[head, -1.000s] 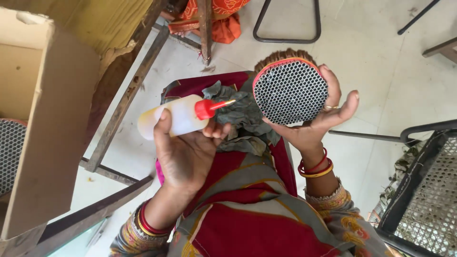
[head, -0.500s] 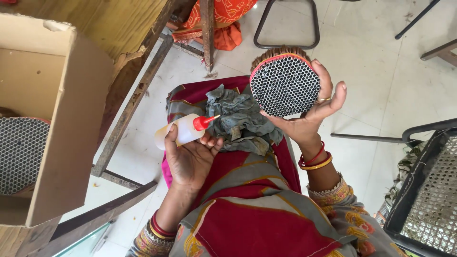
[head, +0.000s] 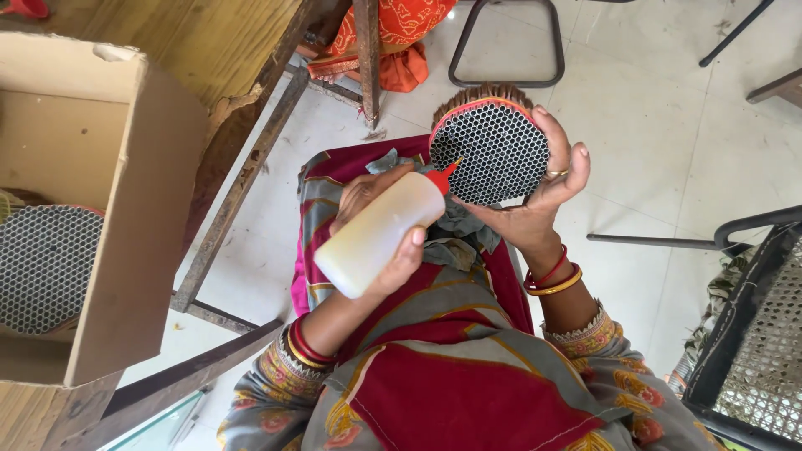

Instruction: Applying a yellow liquid from a squeeze bottle to the center of a circular industrial brush.

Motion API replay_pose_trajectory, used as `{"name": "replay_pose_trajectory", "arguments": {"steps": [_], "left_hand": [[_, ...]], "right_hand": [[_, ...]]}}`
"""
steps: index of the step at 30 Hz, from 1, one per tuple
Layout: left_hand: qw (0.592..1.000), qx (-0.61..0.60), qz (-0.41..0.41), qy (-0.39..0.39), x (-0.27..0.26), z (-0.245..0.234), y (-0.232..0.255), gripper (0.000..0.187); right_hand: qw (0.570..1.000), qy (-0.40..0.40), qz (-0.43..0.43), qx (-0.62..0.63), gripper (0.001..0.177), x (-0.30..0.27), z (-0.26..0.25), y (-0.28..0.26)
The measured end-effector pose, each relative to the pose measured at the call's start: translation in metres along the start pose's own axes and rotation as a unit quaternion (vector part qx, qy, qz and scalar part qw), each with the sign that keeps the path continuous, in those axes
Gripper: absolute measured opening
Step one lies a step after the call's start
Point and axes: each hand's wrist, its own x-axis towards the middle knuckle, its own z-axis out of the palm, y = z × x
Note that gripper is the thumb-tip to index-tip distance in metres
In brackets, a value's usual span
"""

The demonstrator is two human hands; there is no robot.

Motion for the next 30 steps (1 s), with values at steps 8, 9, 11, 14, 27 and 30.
{"name": "replay_pose_trajectory", "arguments": {"steps": [8,9,11,14,27,30], "left_hand": [[0.993,0.081,0.087,0.013,0.008,0.005,0.003,0.052],[0.992,0.091,0.092,0.009,0.009,0.004,0.004,0.053],[0.989,0.108,0.097,0.009,0.006,0.006,0.003,0.053],[0.985,0.136,0.103,0.004,0.005,0.006,0.003,0.056],[0.985,0.131,0.111,0.004,0.006,0.005,0.007,0.061],[0.981,0.154,0.116,-0.002,0.006,0.006,0.005,0.061]], "right_hand": [[1.000,0.013,-0.007,0.020,0.141,-0.006,0.005,0.003],[1.000,0.012,-0.010,0.006,0.142,-0.005,0.005,0.002],[1.000,0.013,-0.009,0.022,0.142,-0.006,0.006,0.003],[0.999,0.013,-0.006,0.045,0.142,-0.008,0.007,0.004],[0.999,0.008,-0.005,0.037,0.143,-0.008,0.010,0.001],[0.999,0.010,-0.011,0.029,0.142,-0.009,0.010,0.004]]}}
